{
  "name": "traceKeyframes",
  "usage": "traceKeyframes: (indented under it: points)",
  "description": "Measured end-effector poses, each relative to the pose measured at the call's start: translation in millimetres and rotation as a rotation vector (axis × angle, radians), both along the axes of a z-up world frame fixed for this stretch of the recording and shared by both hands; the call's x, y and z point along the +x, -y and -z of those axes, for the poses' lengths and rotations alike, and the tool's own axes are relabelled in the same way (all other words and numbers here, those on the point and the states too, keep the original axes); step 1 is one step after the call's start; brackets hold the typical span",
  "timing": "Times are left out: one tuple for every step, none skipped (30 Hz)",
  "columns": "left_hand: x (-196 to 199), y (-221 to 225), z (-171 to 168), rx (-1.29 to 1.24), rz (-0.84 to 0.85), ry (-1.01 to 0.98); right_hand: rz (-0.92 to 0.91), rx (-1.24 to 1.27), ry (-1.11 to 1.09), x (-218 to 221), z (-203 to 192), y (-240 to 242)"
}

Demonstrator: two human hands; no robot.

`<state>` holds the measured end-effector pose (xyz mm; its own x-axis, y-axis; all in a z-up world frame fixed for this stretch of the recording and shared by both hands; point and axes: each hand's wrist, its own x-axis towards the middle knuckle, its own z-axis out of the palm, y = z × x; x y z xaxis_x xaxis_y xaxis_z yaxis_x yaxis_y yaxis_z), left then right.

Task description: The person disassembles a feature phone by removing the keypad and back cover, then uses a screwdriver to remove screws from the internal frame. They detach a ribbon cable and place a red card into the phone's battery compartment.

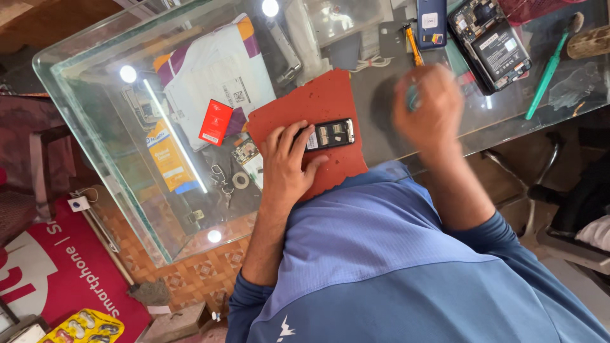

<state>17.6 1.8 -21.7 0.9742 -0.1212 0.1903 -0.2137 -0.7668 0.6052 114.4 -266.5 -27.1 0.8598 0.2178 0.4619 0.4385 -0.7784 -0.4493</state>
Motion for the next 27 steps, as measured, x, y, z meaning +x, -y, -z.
traceKeyframes:
  points:
    - [-0.5,-0.4,3.8,-0.014,-0.014,0.011,0.076,-0.055,-0.027,13.2,4.0,15.7]
    - [-0.4,-1.0,7.7,-0.029,-0.028,0.021,0.151,-0.11,-0.055,25.2,8.6,28.5]
    - [-0.8,-1.6,10.8,-0.043,-0.041,0.031,0.168,-0.144,-0.016,33.9,15.0,36.1]
    - [-1.6,-2.2,12.8,-0.043,-0.04,0.028,0.185,-0.177,0.023,41.2,21.2,41.6]
    - [-1.3,-2.4,14.3,-0.044,-0.04,0.028,0.196,-0.198,0.029,49.4,27.1,44.3]
    - [-1.0,-2.6,15.1,-0.044,-0.041,0.028,0.208,-0.219,0.035,57.8,31.7,46.5]
    - [-1.2,-2.7,15.5,-0.047,-0.041,0.03,0.214,-0.228,0.004,65.2,36.1,46.6]
    - [-1.4,-3.0,15.7,-0.05,-0.041,0.033,0.22,-0.237,-0.027,70.7,39.5,46.0]
    - [-1.4,-3.2,15.9,-0.053,-0.043,0.036,0.217,-0.25,-0.018,75.9,41.6,45.2]
    - [-1.4,-3.3,16.2,-0.055,-0.045,0.039,0.213,-0.263,-0.008,80.5,43.1,44.1]
    - [-2.4,-3.4,16.6,-0.056,-0.051,0.041,0.206,-0.276,0.001,83.1,45.0,41.9]
    - [-3.6,-4.6,17.0,-0.057,-0.056,0.042,0.199,-0.273,-0.01,83.3,46.9,39.9]
    - [-5.5,-6.3,17.1,-0.064,-0.066,0.035,0.19,-0.27,-0.021,82.4,48.6,38.7]
    - [-7.4,-8.2,17.0,-0.072,-0.076,0.027,0.18,-0.268,-0.033,81.9,50.3,37.8]
    - [-8.6,-9.7,16.8,-0.08,-0.085,0.021,0.157,-0.278,-0.016,81.5,51.7,38.0]
    - [-9.5,-11.6,16.5,-0.082,-0.09,0.019,0.134,-0.288,0.0,80.7,52.9,38.2]
    - [-10.6,-13.7,16.3,-0.085,-0.094,0.018,0.107,-0.277,-0.006,79.5,53.5,38.9]
    - [-11.8,-15.8,16.0,-0.088,-0.098,0.016,0.08,-0.266,-0.014,78.3,53.1,39.1]
    - [-13.0,-18.1,15.2,-0.114,-0.093,0.003,0.048,-0.233,-0.045,75.9,51.3,39.1]
    - [-14.3,-20.4,14.3,-0.14,-0.088,-0.011,0.01,-0.202,-0.075,73.2,48.5,37.6]
    - [-14.6,-22.4,13.7,-0.166,-0.081,-0.021,-0.025,-0.17,-0.103,71.0,44.3,35.7]
    - [-14.9,-24.2,13.1,-0.171,-0.073,-0.018,-0.067,-0.142,-0.129,68.1,39.9,31.9]
    - [-15.8,-26.3,12.4,-0.176,-0.066,-0.017,-0.105,-0.122,-0.143,63.5,35.6,26.3]
    - [-16.7,-27.7,11.9,-0.181,-0.059,-0.016,-0.142,-0.103,-0.159,58.9,31.0,20.4]
    - [-17.0,-28.7,11.6,-0.183,-0.055,-0.018,-0.174,-0.092,-0.16,53.0,26.9,13.4]
    - [-17.3,-29.1,11.5,-0.185,-0.05,-0.02,-0.205,-0.082,-0.162,47.9,23.5,5.7]
    - [-18.4,-29.5,11.4,-0.188,-0.045,-0.024,-0.227,-0.067,-0.175,43.6,20.8,-1.8]
